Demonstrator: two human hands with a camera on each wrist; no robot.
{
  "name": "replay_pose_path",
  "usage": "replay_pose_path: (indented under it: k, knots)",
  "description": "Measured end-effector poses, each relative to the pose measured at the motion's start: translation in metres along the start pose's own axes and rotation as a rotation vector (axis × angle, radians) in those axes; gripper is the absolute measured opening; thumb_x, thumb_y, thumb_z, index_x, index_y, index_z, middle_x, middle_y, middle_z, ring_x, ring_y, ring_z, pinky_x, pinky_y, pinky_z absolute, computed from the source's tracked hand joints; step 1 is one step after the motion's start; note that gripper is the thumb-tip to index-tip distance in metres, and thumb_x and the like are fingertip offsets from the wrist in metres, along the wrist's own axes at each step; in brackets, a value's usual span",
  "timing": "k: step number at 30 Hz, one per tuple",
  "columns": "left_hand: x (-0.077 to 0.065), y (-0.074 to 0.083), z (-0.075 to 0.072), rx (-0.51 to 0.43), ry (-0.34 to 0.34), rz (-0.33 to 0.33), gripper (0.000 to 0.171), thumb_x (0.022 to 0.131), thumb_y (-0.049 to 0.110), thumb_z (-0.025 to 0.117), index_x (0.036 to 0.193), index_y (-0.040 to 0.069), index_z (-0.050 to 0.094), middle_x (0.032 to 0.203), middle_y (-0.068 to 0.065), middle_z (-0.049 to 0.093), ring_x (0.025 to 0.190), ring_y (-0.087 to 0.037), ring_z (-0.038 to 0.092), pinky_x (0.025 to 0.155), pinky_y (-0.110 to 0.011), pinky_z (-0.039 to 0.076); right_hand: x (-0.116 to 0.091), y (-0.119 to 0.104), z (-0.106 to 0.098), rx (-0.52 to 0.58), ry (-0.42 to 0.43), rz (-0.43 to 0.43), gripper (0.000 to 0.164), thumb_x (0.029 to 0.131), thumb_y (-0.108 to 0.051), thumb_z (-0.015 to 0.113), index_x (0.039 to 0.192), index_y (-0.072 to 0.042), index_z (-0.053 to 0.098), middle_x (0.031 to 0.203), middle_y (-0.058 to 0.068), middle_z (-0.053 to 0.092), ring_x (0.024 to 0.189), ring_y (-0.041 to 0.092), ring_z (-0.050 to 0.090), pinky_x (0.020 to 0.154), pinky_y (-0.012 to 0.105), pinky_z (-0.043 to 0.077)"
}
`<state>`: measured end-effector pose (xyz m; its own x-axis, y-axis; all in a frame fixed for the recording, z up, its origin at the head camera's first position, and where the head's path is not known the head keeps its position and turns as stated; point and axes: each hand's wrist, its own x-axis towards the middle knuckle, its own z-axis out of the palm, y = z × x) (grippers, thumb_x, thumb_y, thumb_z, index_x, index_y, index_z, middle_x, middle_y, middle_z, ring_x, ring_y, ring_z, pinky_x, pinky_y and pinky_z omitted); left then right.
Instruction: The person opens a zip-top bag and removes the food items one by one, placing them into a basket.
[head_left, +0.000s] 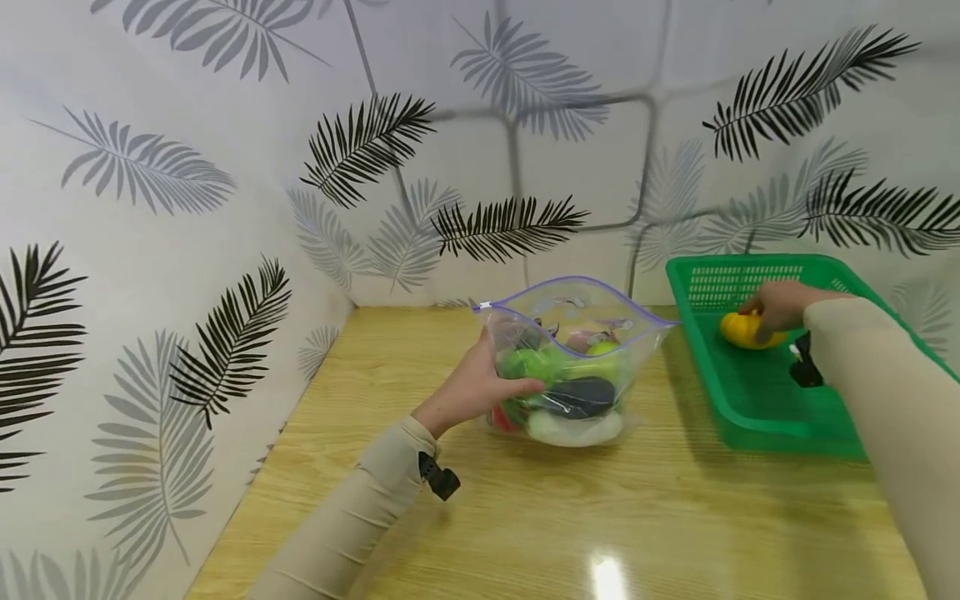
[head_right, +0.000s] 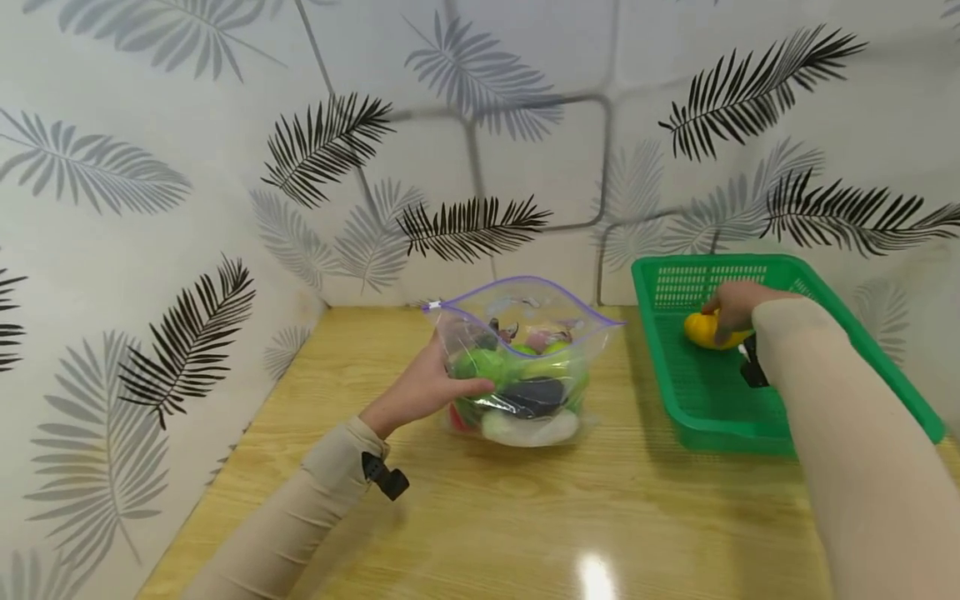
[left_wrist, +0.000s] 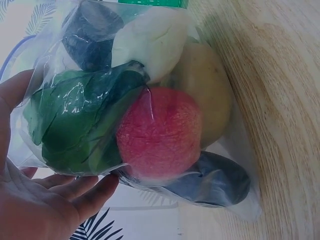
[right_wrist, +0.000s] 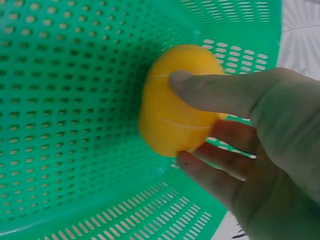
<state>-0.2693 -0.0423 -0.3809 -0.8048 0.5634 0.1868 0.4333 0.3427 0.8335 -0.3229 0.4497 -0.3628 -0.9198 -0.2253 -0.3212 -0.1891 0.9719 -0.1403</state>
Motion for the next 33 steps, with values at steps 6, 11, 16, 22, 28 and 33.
replay_pose_path:
  k: [6, 11, 16, 22, 28, 33]
  knots:
    - [0.001, 0.0, 0.001, 0.007, 0.019, 0.013, 0.084, 0.081, 0.033, 0.087, 0.142, 0.026, 0.031, 0.14, -0.003, 0.054, 0.126, -0.018, 0.054, 0.108, -0.044, 0.044, -0.008, -0.013, -0.011, 0.063, -0.057, -0.019, 0.053, 0.091, -0.013, 0.072, 0.133, 0.013, 0.055, 0.119, 0.043, 0.058, 0.075, 0.027, 0.063, 0.068, 0.043, 0.055]
    - [-0.001, -0.001, 0.002, -0.012, 0.008, -0.007, 0.089, 0.08, 0.031, 0.088, 0.145, 0.023, 0.029, 0.14, -0.005, 0.052, 0.126, -0.019, 0.055, 0.108, -0.044, 0.044, -0.021, -0.052, -0.035, -0.015, 0.187, -0.121, 0.034, 0.096, -0.011, 0.063, 0.124, 0.007, 0.065, 0.111, 0.027, 0.07, 0.094, 0.036, 0.068, 0.078, 0.051, 0.056]
    - [-0.003, -0.001, 0.005, -0.015, 0.012, 0.0, 0.088, 0.08, 0.032, 0.087, 0.145, 0.024, 0.028, 0.142, -0.004, 0.051, 0.132, -0.02, 0.05, 0.111, -0.046, 0.041, -0.056, -0.134, -0.064, -0.006, 0.485, -0.281, 0.023, 0.1, -0.011, 0.059, 0.119, -0.006, 0.072, 0.104, 0.01, 0.075, 0.062, 0.011, 0.057, 0.062, 0.034, 0.048]
    - [0.0, 0.0, 0.0, -0.008, 0.009, 0.017, 0.087, 0.08, 0.032, 0.088, 0.143, 0.025, 0.03, 0.139, -0.004, 0.055, 0.128, -0.018, 0.053, 0.11, -0.043, 0.042, -0.077, -0.23, -0.068, -0.07, 0.494, -0.554, 0.02, 0.099, -0.006, 0.06, 0.111, -0.015, 0.074, 0.099, -0.002, 0.075, 0.064, 0.002, 0.057, 0.063, 0.028, 0.051]
    - [0.0, 0.0, -0.001, -0.017, 0.004, 0.003, 0.089, 0.079, 0.034, 0.088, 0.146, 0.023, 0.031, 0.137, -0.003, 0.054, 0.122, -0.017, 0.056, 0.106, -0.041, 0.045, -0.046, -0.268, -0.046, -0.119, 0.302, -0.656, 0.024, 0.096, -0.003, 0.064, 0.118, -0.01, 0.071, 0.103, 0.004, 0.073, 0.087, 0.012, 0.067, 0.076, 0.035, 0.057]
    - [-0.003, -0.003, 0.002, -0.015, -0.002, -0.006, 0.095, 0.078, 0.034, 0.089, 0.15, 0.023, 0.027, 0.141, -0.003, 0.05, 0.126, -0.016, 0.054, 0.107, -0.04, 0.045, -0.021, -0.282, -0.03, -0.124, 0.2, -0.68, 0.031, 0.09, -0.004, 0.069, 0.121, -0.008, 0.064, 0.105, 0.005, 0.073, 0.095, 0.022, 0.07, 0.082, 0.037, 0.058]
